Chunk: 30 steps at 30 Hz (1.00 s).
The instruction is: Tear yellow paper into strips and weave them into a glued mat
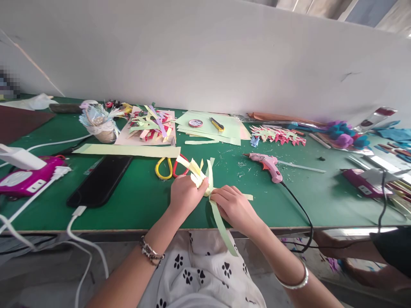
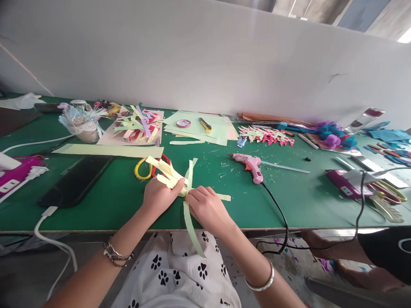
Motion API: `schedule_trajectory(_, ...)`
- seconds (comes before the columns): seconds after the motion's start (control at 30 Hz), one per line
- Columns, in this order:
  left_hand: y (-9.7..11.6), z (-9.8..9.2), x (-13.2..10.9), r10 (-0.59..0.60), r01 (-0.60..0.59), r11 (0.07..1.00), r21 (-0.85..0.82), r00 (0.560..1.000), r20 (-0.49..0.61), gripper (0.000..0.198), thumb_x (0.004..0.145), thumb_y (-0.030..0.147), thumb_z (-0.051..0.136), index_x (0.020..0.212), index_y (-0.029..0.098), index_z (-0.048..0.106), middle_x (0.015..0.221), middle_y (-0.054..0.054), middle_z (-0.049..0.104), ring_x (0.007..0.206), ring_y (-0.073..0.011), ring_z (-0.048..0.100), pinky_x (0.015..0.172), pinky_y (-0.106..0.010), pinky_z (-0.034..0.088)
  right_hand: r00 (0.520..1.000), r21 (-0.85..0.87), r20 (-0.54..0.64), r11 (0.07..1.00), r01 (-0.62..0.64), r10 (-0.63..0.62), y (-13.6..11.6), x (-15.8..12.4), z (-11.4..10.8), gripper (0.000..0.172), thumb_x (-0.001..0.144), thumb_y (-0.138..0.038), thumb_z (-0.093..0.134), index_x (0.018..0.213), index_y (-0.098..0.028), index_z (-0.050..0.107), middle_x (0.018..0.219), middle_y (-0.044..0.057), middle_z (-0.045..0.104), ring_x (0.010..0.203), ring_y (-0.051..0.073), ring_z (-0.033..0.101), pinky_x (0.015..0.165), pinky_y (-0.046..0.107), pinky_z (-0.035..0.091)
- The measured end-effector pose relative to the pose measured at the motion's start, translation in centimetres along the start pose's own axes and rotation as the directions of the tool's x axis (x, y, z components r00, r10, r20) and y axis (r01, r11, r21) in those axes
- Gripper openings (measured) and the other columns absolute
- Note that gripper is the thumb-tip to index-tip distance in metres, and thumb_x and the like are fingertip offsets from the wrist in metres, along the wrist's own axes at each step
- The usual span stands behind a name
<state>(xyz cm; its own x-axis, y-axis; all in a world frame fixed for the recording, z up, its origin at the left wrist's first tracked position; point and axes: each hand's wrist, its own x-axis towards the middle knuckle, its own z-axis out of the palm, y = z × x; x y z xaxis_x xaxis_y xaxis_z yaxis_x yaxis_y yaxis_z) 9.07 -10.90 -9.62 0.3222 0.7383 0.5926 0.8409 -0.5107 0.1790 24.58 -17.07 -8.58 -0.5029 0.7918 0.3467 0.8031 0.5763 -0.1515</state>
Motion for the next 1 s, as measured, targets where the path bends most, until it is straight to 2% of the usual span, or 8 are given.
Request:
schedule_trajectory(0.1,0.0,0.0,0.0,-0.001,0.001,1.0,-0.006,1.0,-0.006,0.044,0.083,0.032,0.042,0.044,0.016,0.053,0.041,-0.004,0.054,0.041,-0.0147,0.051,0.049,-0.027,0.036,1.0,0.017,-0.012,0.999,-0.029,0.029,-0.2,0.0,0.1,0.026,0.089,-0.013,0.036,0.085,-0.016,0.061,0.09,0.008,0.064,0.076,0.018,0.054,0.067,0.031,0.04)
schedule_trajectory(0.3,0.1,-0.2,0.0,0.007,-0.007,0.999,-0.035,1.0,-0.004,0.044,0.084,0.036,0.044,0.049,0.014,0.059,0.044,-0.005,0.056,0.043,-0.0154,0.052,0.047,-0.026,0.036,0.991,0.125,-0.015,0.984,-0.13,0.133,-0.7,-0.7,0.2,0.022,0.088,-0.015,0.041,0.096,-0.019,0.061,0.102,0.007,0.064,0.088,0.019,0.055,0.077,0.034,0.044)
schedule_trajectory(0.47,0.1,-0.3,-0.1,-0.012,0.013,0.999,-0.043,0.999,0.033,0.048,0.086,0.043,0.043,0.054,0.013,0.063,0.047,-0.006,0.059,0.046,-0.0163,0.055,0.046,-0.026,0.034,0.988,0.13,-0.011,0.98,-0.152,0.155,-1.3,-1.3,0.2,0.023,0.087,-0.016,0.044,0.104,-0.019,0.059,0.108,0.006,0.062,0.095,0.021,0.054,0.083,0.037,0.044)
schedule_trajectory(0.77,0.1,-0.7,0.1,-0.003,0.011,0.992,-0.122,0.998,0.065,0.043,0.087,0.044,0.041,0.068,0.017,0.069,0.052,-0.003,0.064,0.05,-0.0155,0.056,0.051,-0.026,0.036,0.987,0.083,0.013,0.983,-0.163,0.163,-1.7,-1.3,-0.1,0.022,0.087,-0.016,0.044,0.103,-0.018,0.059,0.112,0.006,0.06,0.099,0.02,0.053,0.085,0.037,0.043)
schedule_trajectory(1.0,0.3,-1.2,0.4,-0.033,0.054,0.988,-0.144,0.989,0.143,0.049,0.089,0.046,0.036,0.065,0.018,0.068,0.055,-0.003,0.065,0.054,-0.0153,0.057,0.051,-0.025,0.036,0.981,0.058,0.014,0.979,-0.196,0.196,-1.8,-1.8,0.2,0.026,0.087,-0.018,0.041,0.105,-0.019,0.06,0.107,0.01,0.056,0.094,0.021,0.053,0.079,0.036,0.045)
